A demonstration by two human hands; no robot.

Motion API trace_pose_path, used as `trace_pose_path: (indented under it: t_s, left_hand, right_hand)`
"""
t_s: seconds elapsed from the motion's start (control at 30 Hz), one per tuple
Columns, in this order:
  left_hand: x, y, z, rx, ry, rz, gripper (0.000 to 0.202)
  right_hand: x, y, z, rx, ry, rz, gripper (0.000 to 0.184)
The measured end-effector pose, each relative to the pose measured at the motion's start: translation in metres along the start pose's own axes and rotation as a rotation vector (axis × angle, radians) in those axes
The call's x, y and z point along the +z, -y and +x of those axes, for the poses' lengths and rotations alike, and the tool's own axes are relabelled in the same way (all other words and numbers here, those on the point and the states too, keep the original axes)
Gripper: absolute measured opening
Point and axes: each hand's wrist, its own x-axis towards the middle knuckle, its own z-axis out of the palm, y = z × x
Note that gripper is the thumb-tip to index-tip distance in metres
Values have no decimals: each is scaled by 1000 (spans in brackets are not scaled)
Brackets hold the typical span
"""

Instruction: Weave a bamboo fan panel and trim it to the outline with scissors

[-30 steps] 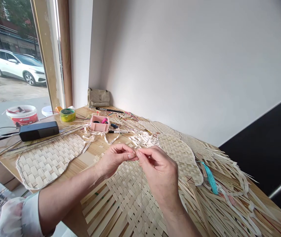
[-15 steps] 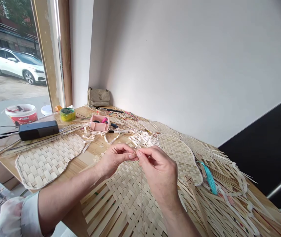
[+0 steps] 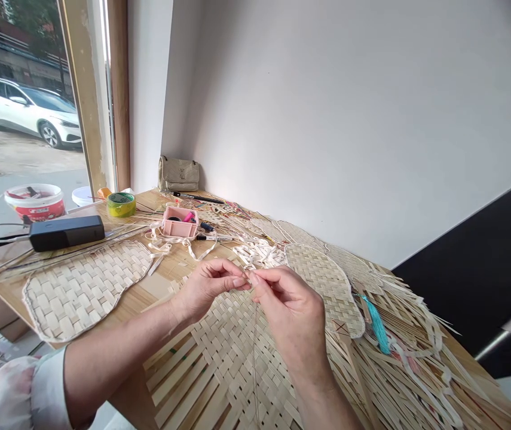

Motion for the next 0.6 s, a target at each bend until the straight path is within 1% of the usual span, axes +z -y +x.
trace_pose_path:
  t_s: [0.2, 0.37, 0.5, 0.6]
  left_hand:
    - [-1, 1, 0, 32, 3, 35, 22]
    - [-2, 1, -1, 69, -11, 127, 21]
    - [-5, 2, 0, 56, -24, 161, 23]
    - [-8, 5, 2, 36, -17, 146, 24]
  right_hand:
    - [0, -3, -1, 18, -1, 11, 10]
    - [0, -3, -1, 41, 1, 35, 12]
    - [0, -1, 0, 53, 21, 51, 12]
    - [0, 0, -1, 68, 34, 55, 11]
